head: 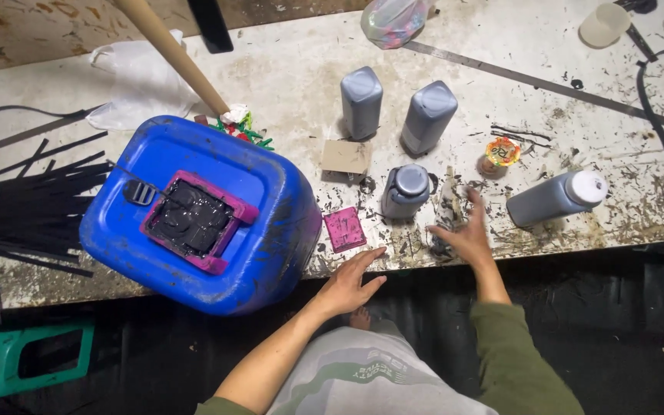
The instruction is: Refilling a dye reservoir from large plastic bottles in a leather workshop
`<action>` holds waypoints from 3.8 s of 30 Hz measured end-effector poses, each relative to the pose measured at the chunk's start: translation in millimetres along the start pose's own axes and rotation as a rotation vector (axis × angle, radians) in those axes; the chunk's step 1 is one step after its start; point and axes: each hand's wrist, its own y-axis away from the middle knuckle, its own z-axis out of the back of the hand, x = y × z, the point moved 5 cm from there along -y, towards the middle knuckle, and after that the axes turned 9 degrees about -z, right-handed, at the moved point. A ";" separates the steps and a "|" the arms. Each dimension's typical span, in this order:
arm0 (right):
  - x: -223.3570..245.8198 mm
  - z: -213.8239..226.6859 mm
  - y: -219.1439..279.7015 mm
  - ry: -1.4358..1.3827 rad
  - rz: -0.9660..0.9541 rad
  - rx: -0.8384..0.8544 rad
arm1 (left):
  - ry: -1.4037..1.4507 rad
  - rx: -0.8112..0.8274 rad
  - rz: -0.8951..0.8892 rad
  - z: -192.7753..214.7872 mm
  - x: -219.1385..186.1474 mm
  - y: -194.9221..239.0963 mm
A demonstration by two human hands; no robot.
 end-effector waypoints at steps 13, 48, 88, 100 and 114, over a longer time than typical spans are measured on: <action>29.2 -85.7 -18.7 0.062 0.245 0.551 | -0.010 -0.080 -0.055 29.4 -20.8 12.6; 31.2 -97.7 33.3 0.159 0.378 0.565 | -0.765 0.218 -0.099 20.9 -20.0 -116.3; 106.2 -100.5 164.4 0.167 0.520 0.213 | -0.594 -0.086 -0.256 65.5 -126.4 -27.9; 178.3 -208.8 293.3 0.122 0.499 0.237 | -0.578 0.018 -0.394 141.6 -169.6 92.6; 230.4 -270.8 368.5 0.020 0.472 0.273 | -0.342 -0.071 -0.387 318.9 -169.5 176.8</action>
